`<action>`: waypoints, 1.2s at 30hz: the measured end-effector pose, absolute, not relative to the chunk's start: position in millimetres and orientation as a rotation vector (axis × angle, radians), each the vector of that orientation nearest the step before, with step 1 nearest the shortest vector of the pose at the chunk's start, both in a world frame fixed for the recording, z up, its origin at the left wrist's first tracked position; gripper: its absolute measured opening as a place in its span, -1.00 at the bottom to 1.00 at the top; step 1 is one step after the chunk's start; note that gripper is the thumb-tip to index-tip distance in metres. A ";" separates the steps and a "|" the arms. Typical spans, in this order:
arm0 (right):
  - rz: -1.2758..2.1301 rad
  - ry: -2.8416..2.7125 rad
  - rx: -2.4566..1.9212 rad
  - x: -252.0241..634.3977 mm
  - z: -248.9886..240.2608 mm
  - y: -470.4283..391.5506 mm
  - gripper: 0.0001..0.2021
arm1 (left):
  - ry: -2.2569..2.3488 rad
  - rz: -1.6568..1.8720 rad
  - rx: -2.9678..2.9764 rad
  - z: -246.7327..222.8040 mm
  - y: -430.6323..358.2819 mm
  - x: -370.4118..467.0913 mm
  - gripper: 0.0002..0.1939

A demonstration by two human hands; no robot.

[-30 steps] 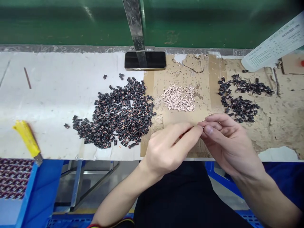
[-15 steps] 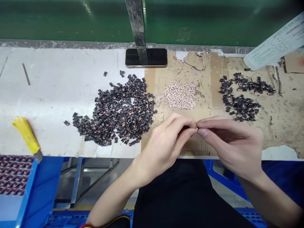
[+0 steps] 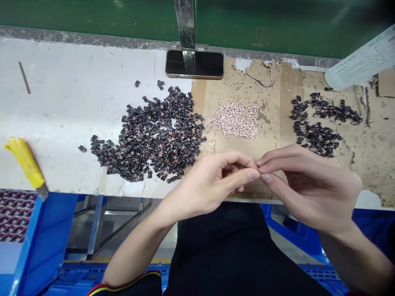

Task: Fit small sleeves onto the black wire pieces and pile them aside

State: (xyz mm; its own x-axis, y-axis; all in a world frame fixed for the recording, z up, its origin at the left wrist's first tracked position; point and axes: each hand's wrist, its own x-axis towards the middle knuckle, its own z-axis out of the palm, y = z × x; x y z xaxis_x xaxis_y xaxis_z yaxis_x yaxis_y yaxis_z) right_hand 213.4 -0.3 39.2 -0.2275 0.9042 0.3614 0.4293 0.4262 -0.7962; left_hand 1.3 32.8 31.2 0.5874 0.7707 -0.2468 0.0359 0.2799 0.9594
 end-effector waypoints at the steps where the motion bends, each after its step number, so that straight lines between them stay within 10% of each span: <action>1: 0.689 -1.840 -1.147 212.4 39.4 -0.8 -0.61 | 0.823 0.581 1.170 30.8 32.2 2.0 -0.84; 26: 0.325 -2.175 -1.455 222.0 15.9 -18.8 -0.73 | 1.180 1.018 0.822 4.1 1.4 -3.0 -0.90; 36: 1.143 -1.327 -1.406 213.6 30.1 -27.0 -0.80 | 0.859 0.878 0.420 7.6 0.5 18.6 -0.94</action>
